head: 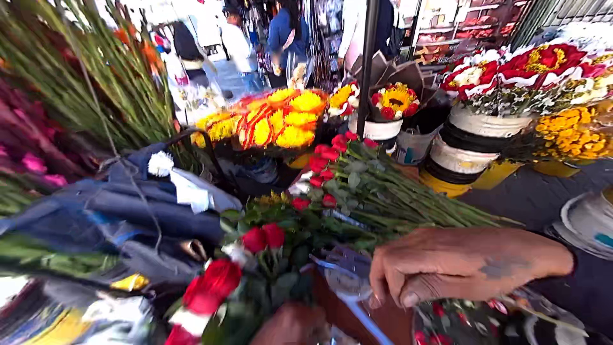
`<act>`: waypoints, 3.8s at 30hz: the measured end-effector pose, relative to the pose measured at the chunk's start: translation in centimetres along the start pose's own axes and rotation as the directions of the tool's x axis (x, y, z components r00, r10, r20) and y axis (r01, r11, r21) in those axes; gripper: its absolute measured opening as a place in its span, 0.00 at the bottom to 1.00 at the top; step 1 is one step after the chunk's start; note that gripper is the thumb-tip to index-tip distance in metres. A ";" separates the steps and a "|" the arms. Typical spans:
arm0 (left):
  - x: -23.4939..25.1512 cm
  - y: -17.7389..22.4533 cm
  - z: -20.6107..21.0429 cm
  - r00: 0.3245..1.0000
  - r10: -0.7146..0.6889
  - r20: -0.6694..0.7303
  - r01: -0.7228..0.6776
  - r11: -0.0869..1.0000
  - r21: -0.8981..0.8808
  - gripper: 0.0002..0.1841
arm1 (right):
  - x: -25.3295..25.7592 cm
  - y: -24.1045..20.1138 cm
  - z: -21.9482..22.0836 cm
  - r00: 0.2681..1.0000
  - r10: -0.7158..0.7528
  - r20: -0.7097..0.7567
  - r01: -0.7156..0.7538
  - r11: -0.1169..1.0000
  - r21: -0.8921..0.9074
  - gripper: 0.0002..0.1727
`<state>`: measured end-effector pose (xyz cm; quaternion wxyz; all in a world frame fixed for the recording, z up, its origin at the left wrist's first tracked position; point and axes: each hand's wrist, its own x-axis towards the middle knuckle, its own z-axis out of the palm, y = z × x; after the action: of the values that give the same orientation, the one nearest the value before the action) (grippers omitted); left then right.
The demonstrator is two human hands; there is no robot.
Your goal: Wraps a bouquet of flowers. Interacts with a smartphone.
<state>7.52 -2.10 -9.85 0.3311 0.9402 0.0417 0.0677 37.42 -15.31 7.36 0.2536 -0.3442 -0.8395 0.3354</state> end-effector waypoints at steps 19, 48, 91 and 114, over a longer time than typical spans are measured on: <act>1.8 0.0 -1.0 0.981 -0.005 0.195 -0.006 0.998 0.057 0.12 | 4.2 3.5 17.0 0.639 0.765 0.086 -0.744 0.585 0.321 0.13; 2.2 0.2 -1.8 0.958 -0.075 0.278 0.059 0.996 0.065 0.14 | 2.6 6.4 16.8 0.606 0.789 0.103 -0.731 0.501 0.463 0.07; -2.9 -1.3 1.1 0.984 0.157 -0.087 -0.141 0.976 0.169 0.12 | 1.0 3.0 27.7 0.228 0.582 -0.781 -0.740 0.625 0.249 0.17; -2.9 -1.7 1.3 0.970 0.218 -0.109 -0.195 0.963 0.186 0.09 | 0.9 3.4 27.1 0.241 0.574 -0.782 -0.685 0.672 0.282 0.09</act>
<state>4.81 -1.93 -12.22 0.2356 0.9584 -0.0299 0.1582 20.46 -23.31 -12.45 0.4373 -0.7786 -0.4228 0.1546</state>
